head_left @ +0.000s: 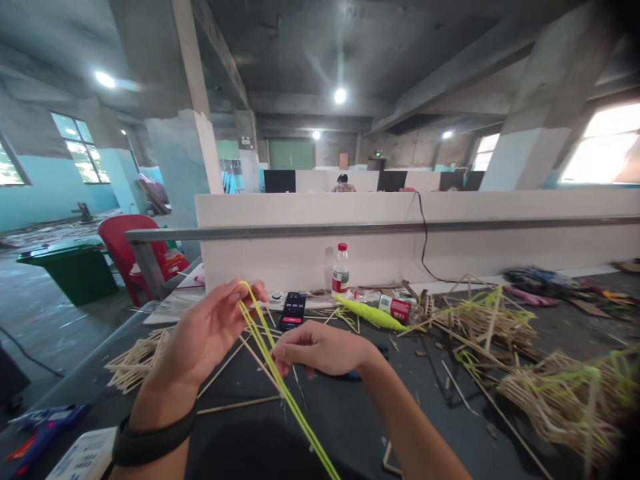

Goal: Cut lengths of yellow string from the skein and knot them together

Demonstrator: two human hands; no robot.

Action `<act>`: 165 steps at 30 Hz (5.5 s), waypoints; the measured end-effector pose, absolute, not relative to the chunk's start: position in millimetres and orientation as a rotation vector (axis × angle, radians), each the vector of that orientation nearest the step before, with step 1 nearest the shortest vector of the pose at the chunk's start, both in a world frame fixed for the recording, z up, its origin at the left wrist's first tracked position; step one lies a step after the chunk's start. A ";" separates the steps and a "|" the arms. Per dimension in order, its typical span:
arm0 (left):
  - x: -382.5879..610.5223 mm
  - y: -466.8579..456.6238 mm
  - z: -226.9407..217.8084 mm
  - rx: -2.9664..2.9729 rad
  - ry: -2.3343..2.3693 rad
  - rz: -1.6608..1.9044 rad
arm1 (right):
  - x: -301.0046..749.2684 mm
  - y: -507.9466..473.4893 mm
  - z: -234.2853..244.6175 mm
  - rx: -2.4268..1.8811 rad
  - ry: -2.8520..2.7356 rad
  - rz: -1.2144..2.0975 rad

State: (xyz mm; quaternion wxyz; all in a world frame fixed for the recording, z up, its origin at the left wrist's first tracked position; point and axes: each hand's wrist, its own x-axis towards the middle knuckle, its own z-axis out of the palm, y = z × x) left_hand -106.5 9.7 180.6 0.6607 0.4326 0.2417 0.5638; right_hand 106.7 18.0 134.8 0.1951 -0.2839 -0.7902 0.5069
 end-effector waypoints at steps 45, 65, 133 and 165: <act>-124.7 33.9 174.0 0.960 0.337 1.431 | 50.2 54.5 34.2 -0.953 -2.588 1.384; -115.2 22.7 179.6 1.002 0.290 1.459 | 58.1 53.7 48.5 -1.102 -2.518 1.490; -99.8 14.4 177.7 1.106 0.266 1.354 | 49.3 17.2 100.1 -0.774 -1.885 1.030; -112.5 21.6 179.7 0.988 0.262 1.460 | 34.5 40.7 46.4 -0.854 -2.074 1.352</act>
